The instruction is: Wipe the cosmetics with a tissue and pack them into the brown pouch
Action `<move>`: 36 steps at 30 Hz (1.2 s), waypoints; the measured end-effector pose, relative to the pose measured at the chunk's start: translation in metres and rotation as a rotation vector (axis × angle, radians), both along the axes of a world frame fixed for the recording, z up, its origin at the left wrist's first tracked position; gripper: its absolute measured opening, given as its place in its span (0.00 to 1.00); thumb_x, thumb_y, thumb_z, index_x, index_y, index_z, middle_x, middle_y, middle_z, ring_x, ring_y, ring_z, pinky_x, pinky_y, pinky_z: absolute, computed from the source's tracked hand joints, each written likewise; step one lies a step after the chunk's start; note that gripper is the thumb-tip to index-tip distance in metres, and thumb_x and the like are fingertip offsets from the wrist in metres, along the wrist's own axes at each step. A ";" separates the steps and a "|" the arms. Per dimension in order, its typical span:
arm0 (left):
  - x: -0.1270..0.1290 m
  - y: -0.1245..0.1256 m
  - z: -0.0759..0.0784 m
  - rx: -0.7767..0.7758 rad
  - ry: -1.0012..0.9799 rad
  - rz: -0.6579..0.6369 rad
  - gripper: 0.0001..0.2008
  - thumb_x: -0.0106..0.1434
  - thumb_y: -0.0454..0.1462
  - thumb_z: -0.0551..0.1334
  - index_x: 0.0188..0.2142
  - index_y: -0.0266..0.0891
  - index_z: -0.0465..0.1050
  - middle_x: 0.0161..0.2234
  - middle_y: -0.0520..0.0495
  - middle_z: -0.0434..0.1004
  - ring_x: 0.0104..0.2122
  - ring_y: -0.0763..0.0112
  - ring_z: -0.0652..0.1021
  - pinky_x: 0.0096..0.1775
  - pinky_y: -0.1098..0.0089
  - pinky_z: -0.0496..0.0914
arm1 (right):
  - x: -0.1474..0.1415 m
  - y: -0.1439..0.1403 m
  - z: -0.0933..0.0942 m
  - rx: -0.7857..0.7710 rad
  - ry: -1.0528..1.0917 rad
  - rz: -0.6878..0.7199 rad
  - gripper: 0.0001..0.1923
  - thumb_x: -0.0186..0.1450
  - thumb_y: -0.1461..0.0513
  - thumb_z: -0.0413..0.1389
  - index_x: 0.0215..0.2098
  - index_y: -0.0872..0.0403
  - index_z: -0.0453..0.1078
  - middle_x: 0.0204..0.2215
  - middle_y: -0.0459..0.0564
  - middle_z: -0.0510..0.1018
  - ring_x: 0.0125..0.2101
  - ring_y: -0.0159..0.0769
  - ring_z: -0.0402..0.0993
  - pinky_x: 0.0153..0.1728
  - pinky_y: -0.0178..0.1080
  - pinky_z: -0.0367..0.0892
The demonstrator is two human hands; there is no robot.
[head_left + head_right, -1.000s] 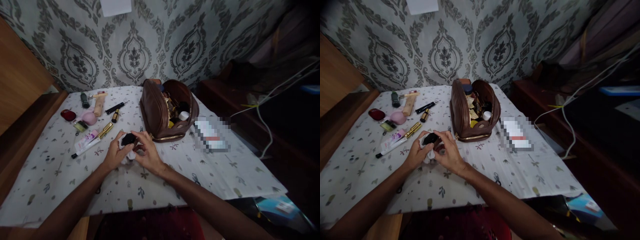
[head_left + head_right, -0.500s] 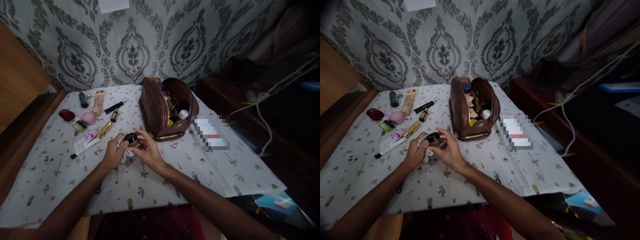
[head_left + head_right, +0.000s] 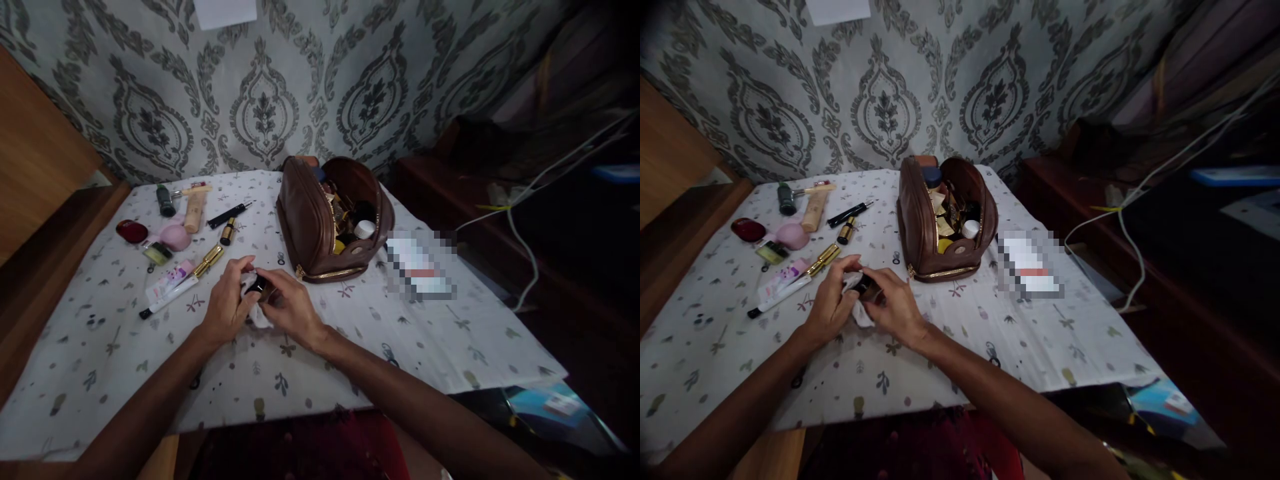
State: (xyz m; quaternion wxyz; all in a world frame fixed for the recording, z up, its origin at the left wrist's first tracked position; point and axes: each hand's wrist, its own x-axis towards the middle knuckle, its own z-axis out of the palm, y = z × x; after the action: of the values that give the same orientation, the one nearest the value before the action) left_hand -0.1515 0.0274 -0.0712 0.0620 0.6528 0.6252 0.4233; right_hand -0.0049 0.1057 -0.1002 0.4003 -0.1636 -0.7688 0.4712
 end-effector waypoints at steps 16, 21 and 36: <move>0.006 0.005 0.006 -0.063 -0.424 0.080 0.22 0.71 0.54 0.48 0.50 0.41 0.66 0.39 0.46 0.75 0.40 0.66 0.77 0.44 0.65 0.70 | -0.007 -0.007 0.003 -0.492 0.145 0.166 0.23 0.54 0.64 0.64 0.48 0.50 0.70 0.45 0.48 0.74 0.34 0.31 0.74 0.39 0.37 0.72; 0.006 0.003 0.004 -0.038 -0.422 0.045 0.22 0.71 0.52 0.50 0.55 0.41 0.61 0.44 0.45 0.74 0.41 0.65 0.76 0.45 0.64 0.70 | -0.005 -0.007 0.009 -0.576 0.179 0.150 0.20 0.56 0.57 0.67 0.45 0.49 0.70 0.44 0.47 0.75 0.35 0.31 0.75 0.41 0.38 0.72; 0.006 0.002 0.005 -0.086 -0.209 0.019 0.21 0.68 0.45 0.56 0.57 0.39 0.64 0.45 0.44 0.74 0.44 0.63 0.75 0.48 0.63 0.69 | -0.003 -0.002 0.009 -0.657 0.152 0.159 0.26 0.52 0.50 0.70 0.44 0.50 0.70 0.40 0.47 0.74 0.35 0.31 0.75 0.40 0.37 0.73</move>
State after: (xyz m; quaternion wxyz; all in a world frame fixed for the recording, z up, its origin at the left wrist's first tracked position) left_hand -0.1458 0.0293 -0.0666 0.1508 0.5959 0.6389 0.4626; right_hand -0.0075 0.1042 -0.0914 0.3442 -0.1876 -0.5546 0.7340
